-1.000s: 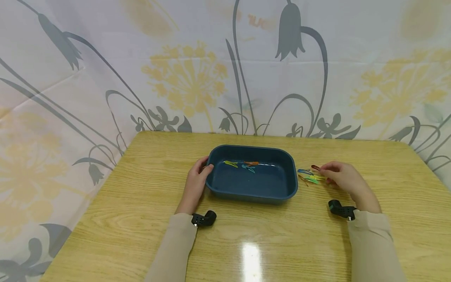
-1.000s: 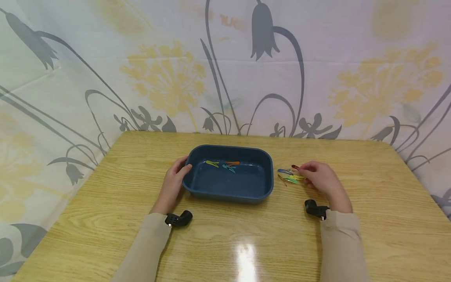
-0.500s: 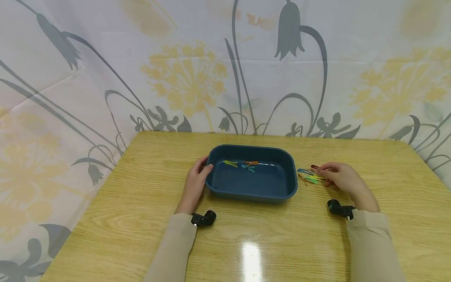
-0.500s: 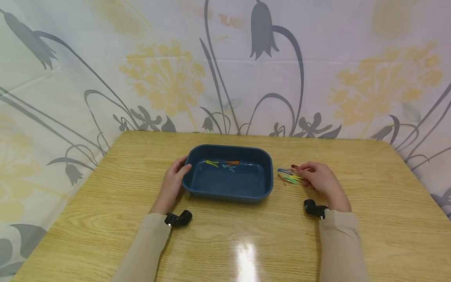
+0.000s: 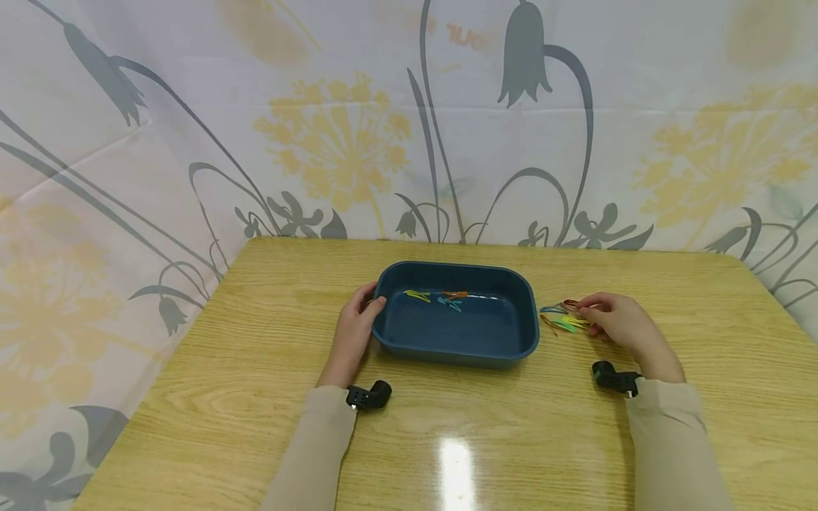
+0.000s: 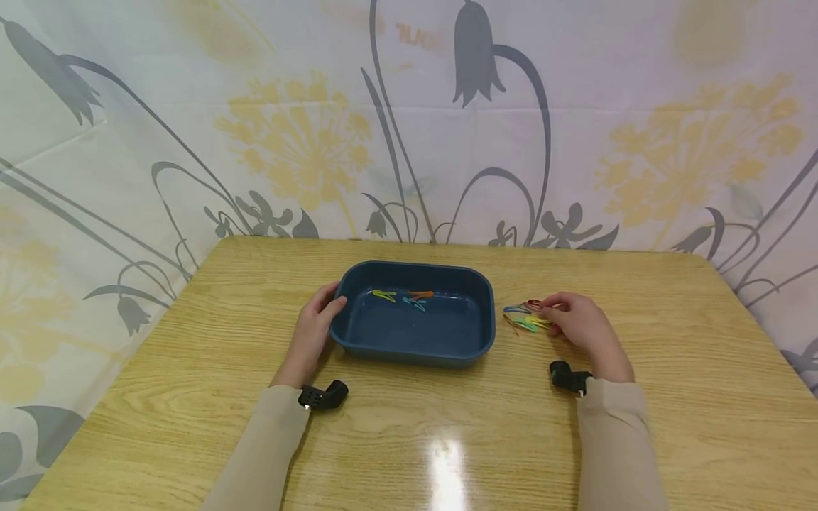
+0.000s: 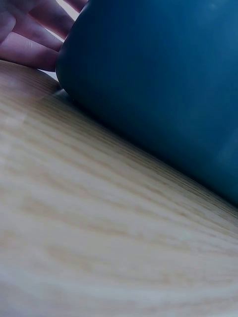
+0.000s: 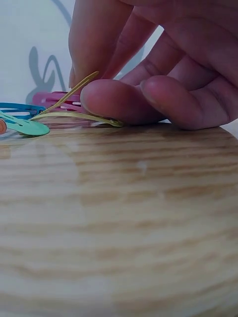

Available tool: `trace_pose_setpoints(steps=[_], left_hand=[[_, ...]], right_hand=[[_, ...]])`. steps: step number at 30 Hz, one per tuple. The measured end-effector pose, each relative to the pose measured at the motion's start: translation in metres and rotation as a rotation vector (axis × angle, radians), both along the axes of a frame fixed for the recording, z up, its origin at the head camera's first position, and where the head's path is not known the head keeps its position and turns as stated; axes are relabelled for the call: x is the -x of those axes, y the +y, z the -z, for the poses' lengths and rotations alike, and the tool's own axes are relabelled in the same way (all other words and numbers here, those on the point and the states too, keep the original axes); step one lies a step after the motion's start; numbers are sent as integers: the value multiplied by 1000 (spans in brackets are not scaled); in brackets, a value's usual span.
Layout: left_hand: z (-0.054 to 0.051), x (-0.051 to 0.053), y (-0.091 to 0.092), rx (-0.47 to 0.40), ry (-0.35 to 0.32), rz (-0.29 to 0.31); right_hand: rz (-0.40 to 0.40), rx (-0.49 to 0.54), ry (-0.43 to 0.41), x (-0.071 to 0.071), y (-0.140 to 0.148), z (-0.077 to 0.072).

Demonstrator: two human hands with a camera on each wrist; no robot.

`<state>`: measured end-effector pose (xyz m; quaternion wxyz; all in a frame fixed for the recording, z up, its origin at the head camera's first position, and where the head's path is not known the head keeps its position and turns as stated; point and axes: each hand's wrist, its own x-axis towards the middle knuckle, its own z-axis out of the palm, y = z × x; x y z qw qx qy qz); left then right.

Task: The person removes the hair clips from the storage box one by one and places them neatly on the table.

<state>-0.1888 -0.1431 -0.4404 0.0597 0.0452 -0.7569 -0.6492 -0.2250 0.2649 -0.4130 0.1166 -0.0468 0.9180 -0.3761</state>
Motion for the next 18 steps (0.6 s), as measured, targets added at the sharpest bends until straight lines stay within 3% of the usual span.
trace_pose_setpoints(steps=[6, 9, 12, 18], left_hand=[[-2, -1, 0, -3, -10, 4], [-13, -7, 2, 2, -10, 16], [-14, -7, 1, 5, -5, 24], [-3, -1, -1, 14, 13, 10]], right_hand=[[3, -11, -2, 0, -1, -1], [3, -5, -12, 0, -1, -2], [8, 6, -15, -1, -1, -4], [27, 25, -21, -1, -2, -7]])
